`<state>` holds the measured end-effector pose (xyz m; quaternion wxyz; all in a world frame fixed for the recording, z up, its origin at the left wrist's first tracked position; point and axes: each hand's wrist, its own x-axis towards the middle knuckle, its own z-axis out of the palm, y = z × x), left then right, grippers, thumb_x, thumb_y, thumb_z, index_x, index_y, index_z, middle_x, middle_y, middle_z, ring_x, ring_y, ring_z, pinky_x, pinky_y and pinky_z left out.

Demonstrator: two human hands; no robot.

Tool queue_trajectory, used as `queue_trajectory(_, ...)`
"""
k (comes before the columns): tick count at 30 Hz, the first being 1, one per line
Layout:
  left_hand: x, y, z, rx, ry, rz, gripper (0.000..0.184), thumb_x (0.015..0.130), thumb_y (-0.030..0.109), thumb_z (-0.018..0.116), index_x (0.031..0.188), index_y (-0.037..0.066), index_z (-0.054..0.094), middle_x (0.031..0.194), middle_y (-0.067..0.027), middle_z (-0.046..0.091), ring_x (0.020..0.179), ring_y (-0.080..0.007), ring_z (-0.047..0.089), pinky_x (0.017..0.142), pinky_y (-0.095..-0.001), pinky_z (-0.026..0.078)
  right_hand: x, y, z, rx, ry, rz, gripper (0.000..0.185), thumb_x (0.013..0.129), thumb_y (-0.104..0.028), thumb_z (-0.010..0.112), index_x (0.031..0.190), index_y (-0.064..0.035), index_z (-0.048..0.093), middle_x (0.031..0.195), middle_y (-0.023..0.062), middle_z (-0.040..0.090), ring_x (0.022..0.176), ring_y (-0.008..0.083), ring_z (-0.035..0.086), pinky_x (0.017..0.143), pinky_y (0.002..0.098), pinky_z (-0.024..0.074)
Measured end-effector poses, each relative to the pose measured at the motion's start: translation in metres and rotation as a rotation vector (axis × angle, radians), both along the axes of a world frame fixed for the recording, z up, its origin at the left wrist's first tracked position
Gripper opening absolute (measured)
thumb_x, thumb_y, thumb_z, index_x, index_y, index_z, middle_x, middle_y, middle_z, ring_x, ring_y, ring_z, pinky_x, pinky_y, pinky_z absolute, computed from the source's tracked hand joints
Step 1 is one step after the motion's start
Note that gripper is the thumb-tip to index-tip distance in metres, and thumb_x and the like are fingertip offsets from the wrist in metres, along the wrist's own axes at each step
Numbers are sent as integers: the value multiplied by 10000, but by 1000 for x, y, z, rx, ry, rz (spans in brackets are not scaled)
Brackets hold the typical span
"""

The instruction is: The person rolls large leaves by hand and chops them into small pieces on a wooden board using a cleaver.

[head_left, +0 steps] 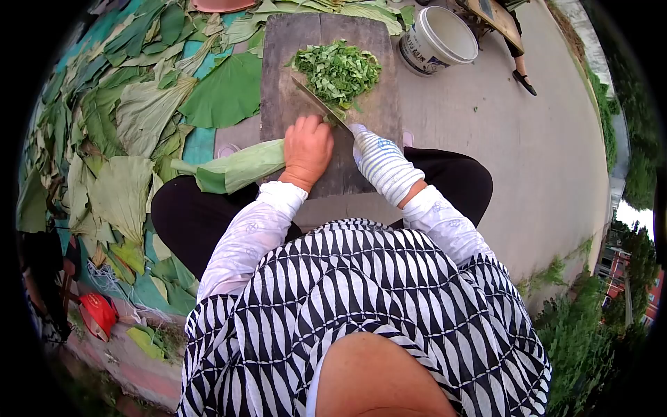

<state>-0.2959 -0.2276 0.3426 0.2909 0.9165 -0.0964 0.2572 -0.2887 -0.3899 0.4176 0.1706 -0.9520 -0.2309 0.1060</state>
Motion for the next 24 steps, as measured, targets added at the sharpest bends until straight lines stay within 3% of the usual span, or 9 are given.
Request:
queue_trajectory(5, -2, 2, 1, 6, -21, 4, 156, 701, 90, 646, 856, 87, 627, 898, -50, 573, 814, -260, 536, 685, -380, 428, -8, 1, 1, 46, 19, -151, 330, 870, -126, 523, 1183, -24, 526, 915, 254, 634, 841, 405, 624, 734, 471, 501)
queue_trajectory(13, 0, 0, -5, 5, -40, 41, 138, 658, 98, 625, 790, 99, 582, 854, -51, 555, 792, -270, 528, 658, -394, 417, -38, -24, 27, -6, -99, 106, 330, 846, -58, 523, 1172, -5, 524, 997, 223, 623, 852, 358, 630, 730, 419, 516)
queue_trajectory(18, -1, 1, -4, 3, -52, 16, 111, 650, 91, 622, 748, 91, 572, 825, -59, 539, 787, -272, 526, 649, -391, 414, -55, -36, 39, -46, 74, 57, 351, 847, -41, 511, 1195, 9, 495, 1018, 231, 604, 880, 372, 617, 761, 416, 512)
queue_trajectory(24, 0, 0, -6, 6, -39, 22, 117, 644, 97, 631, 744, 83, 572, 811, -72, 521, 789, -273, 527, 649, -392, 415, -50, -28, 33, -80, 86, 59, 335, 845, -32, 494, 1175, 24, 501, 1016, 247, 601, 888, 377, 615, 760, 422, 513)
